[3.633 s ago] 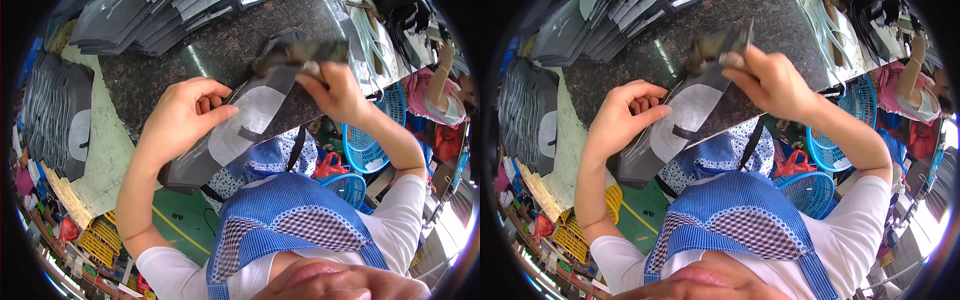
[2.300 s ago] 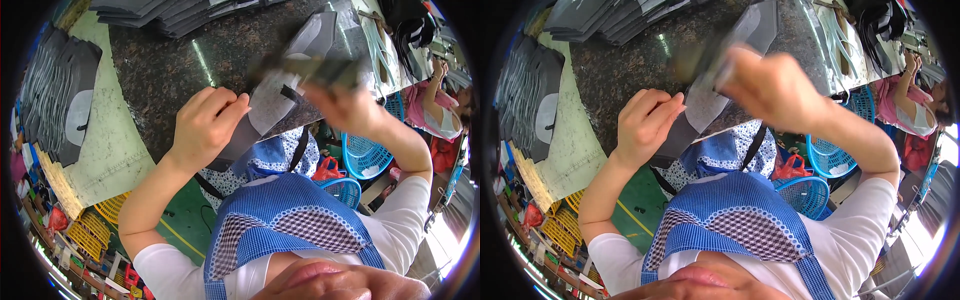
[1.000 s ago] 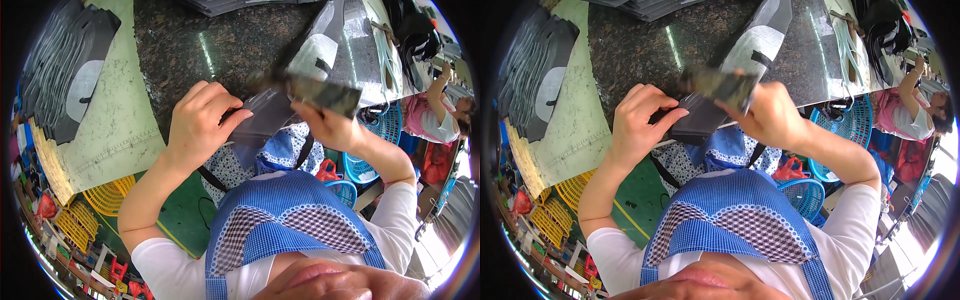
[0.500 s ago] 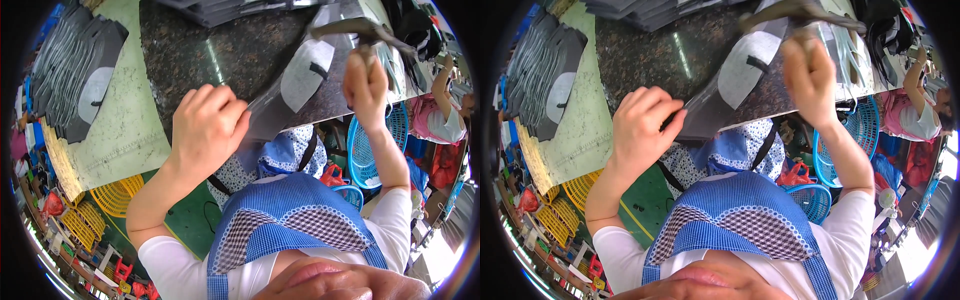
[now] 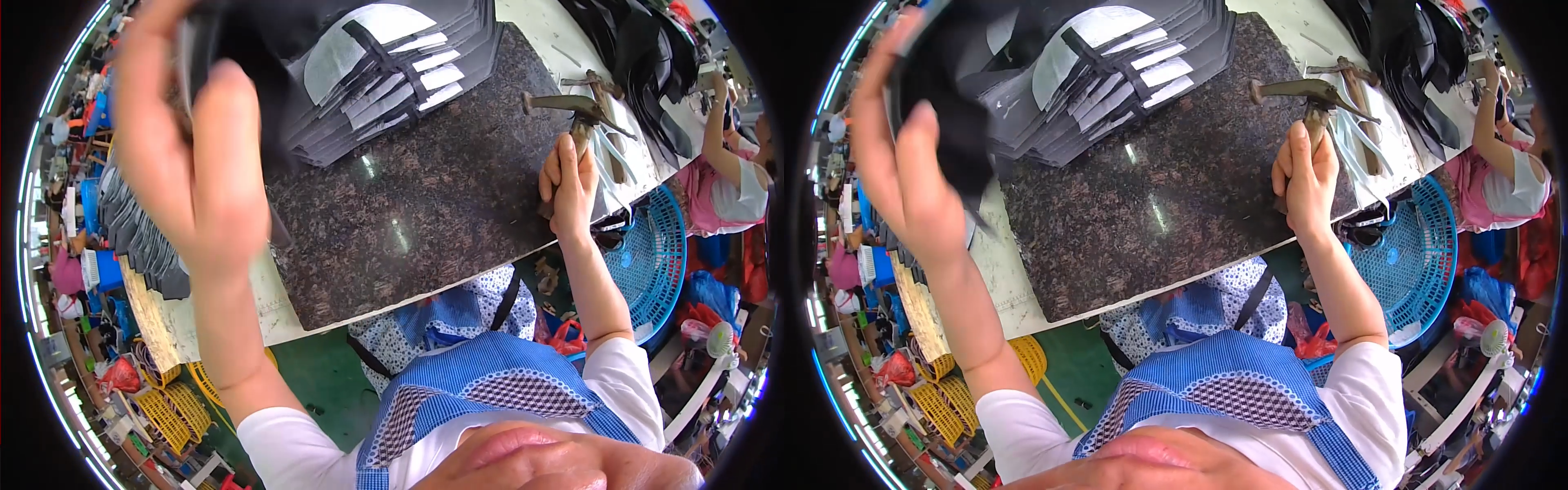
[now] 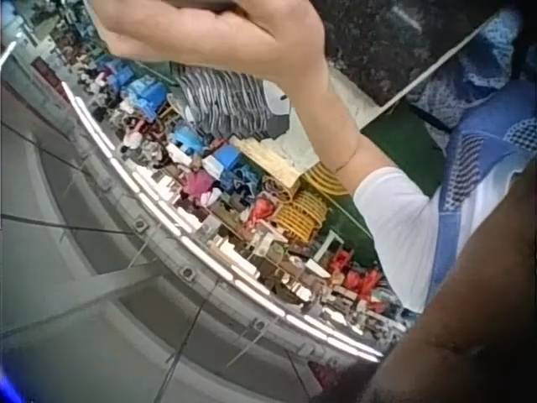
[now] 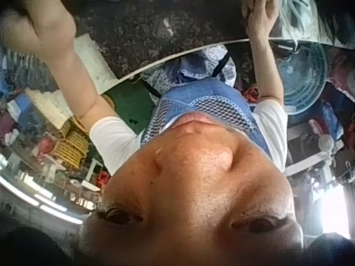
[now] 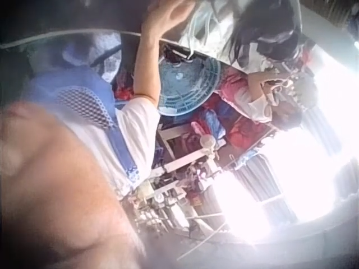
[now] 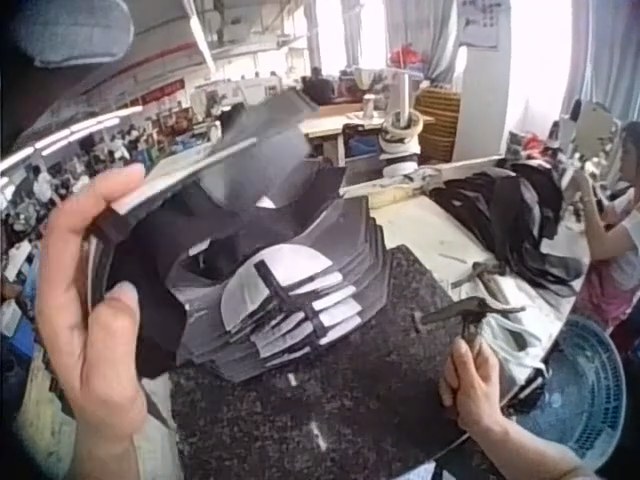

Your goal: The recorder is hammering shoe components on a workbench to secure or flatten them during manufacturing.

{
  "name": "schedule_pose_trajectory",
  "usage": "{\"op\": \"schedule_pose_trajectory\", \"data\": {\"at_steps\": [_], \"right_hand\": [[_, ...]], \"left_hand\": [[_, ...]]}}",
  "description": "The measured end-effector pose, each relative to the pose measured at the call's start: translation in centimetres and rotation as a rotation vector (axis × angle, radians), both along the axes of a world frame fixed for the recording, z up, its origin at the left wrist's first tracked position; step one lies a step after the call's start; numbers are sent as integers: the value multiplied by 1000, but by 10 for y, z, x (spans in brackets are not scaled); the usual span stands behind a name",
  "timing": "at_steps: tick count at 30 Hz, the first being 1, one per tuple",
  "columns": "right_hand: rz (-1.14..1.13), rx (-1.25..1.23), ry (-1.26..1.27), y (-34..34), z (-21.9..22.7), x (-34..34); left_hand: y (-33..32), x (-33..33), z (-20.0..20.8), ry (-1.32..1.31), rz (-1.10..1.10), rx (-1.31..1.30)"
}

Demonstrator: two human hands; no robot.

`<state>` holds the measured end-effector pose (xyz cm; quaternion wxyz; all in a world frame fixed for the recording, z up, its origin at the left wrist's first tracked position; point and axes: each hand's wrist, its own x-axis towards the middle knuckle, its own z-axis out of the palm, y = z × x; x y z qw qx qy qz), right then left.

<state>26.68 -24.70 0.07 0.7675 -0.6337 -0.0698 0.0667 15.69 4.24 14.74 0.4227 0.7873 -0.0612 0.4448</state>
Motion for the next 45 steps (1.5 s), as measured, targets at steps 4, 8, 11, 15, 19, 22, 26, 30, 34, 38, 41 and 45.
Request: {"op": "schedule_pose_trajectory", "data": {"at_steps": [4, 8, 11, 15, 19, 22, 26, 30, 34, 38, 41, 45], "right_hand": [[89, -11, -28, 22, -2, -5], [-57, -82, -55, 8, -3, 2], [7, 24, -76, -3, -10, 9], [66, -42, -54, 11, -4, 5], [76, -112, -64, 12, -9, 7], [93, -130, -68, 4, -8, 9], [103, -134, -82, 3, -8, 8], [8, -139, -57, 1, -9, 7], [62, -206, -35, 14, 6, 1], [227, -147, -30, 14, 28, -11], [320, -334, -173, -11, 58, -33], [554, -615, -434, -19, 59, -41]], "left_hand": [[34, 26, 12, 681, 315, 803], [31, 32, -66, 149, 659, 1307], [49, -31, -69, 249, 351, 643], [154, -149, -124, 639, 1213, 882], [165, -220, -144, 865, 1059, 809], [140, -214, -123, 846, 993, 667], [113, -222, -95, 1026, 684, 517], [50, -186, -37, 1560, -251, -295], [4, -145, -31, 1026, -636, -160], [-24, -73, -85, 1217, -467, -275], [-33, -43, -111, 1051, -328, 115], [-49, -28, -119, 884, -216, 116]]}}
